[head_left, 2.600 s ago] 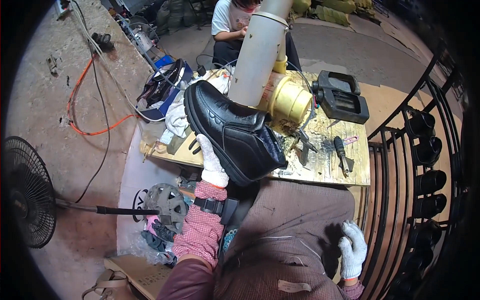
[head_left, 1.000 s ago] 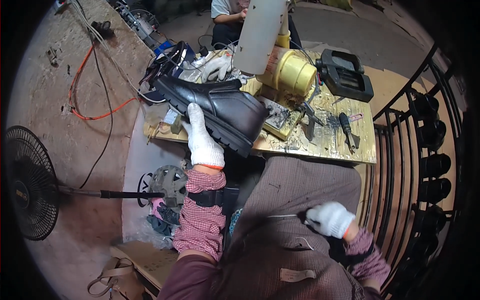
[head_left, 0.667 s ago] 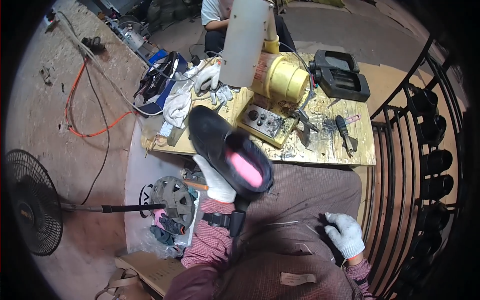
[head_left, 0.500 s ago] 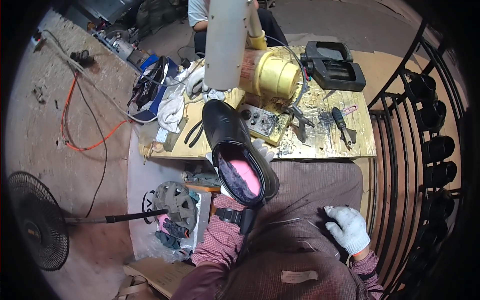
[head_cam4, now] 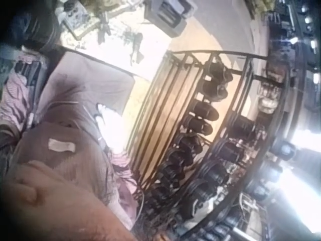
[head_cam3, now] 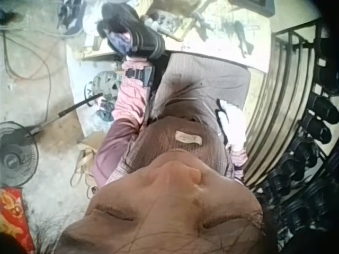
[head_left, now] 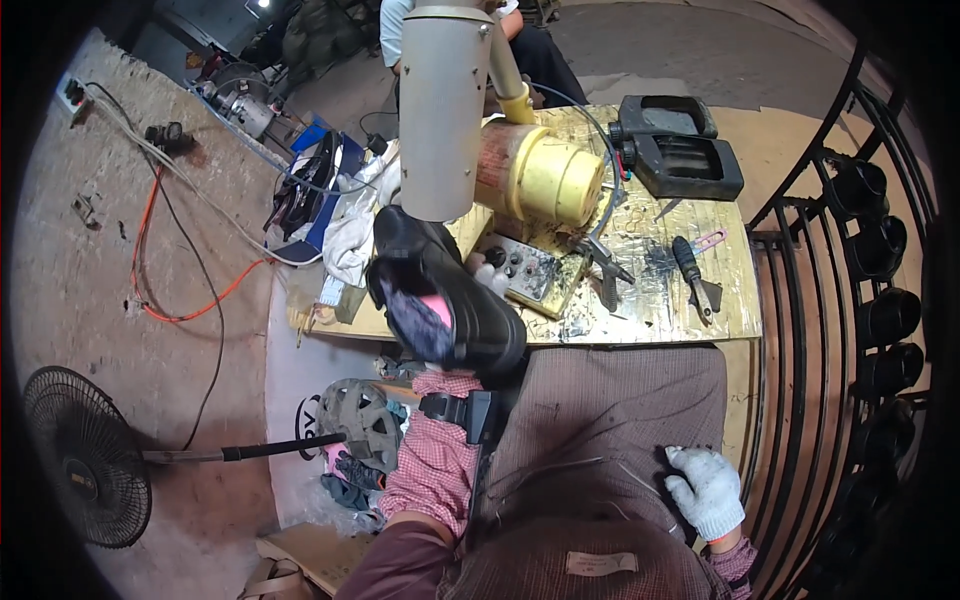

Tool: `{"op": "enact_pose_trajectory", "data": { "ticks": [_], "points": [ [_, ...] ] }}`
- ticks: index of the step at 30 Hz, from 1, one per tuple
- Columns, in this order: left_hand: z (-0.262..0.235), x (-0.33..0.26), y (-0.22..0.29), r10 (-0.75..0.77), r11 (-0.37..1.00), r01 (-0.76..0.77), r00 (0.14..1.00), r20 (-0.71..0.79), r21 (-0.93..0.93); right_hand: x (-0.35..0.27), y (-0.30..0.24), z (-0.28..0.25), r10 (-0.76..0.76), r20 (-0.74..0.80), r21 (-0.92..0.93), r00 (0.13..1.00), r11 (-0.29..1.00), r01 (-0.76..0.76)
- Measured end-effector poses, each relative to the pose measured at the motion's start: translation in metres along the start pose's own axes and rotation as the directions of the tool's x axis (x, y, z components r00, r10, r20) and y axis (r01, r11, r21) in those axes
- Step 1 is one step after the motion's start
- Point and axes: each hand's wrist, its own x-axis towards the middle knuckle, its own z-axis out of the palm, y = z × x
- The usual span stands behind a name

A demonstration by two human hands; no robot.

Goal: Cleaning and inspecting newly manufactured shoes in a factory setting.

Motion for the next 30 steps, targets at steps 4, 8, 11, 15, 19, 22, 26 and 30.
{"op": "enact_pose_trajectory", "data": {
  "ticks": [4, 8, 11, 15, 19, 22, 26, 30],
  "points": [
    [0.028, -0.049, -0.013, -0.018, 0.94, 0.088, 0.978, -0.21, 0.33, 0.016, -0.002, -0.003, -0.073, -0.016, -0.015, 0.997, 0.997, 0.073],
    [0.029, -0.087, -0.014, -0.199, 0.95, 0.259, 0.932, -0.303, 0.173, 0.027, -0.009, -0.006, -0.156, 0.018, -0.064, 0.988, 0.986, 0.156],
    [0.059, -0.108, -0.026, -0.133, 0.915, 0.258, 0.919, -0.371, 0.311, 0.033, -0.016, -0.01, -0.212, 0.022, -0.102, 0.977, 0.972, 0.213],
    [0.097, -0.139, -0.019, -0.204, 0.749, 0.382, 0.91, -0.36, 0.542, 0.032, -0.024, -0.009, -0.248, 0.019, -0.118, 0.969, 0.961, 0.249],
    [0.061, -0.16, -0.015, -0.368, 0.851, 0.417, 0.907, -0.205, 0.319, 0.023, -0.033, -0.001, -0.271, 0.007, -0.094, 0.962, 0.958, 0.271],
    [0.051, -0.147, -0.016, -0.423, 0.901, 0.422, 0.906, -0.012, 0.098, 0.021, -0.037, 0.009, -0.299, 0.001, -0.038, 0.954, 0.954, 0.299],
    [0.053, -0.128, -0.024, -0.356, 0.87, 0.405, 0.91, 0.211, -0.28, 0.011, -0.032, 0.022, -0.251, 0.017, -0.004, 0.968, 0.968, 0.251],
    [0.051, -0.107, -0.024, -0.42, 0.807, 0.5, 0.86, 0.29, -0.313, -0.005, -0.023, 0.028, -0.174, 0.004, -0.011, 0.985, 0.985, 0.174]
  ]
}}
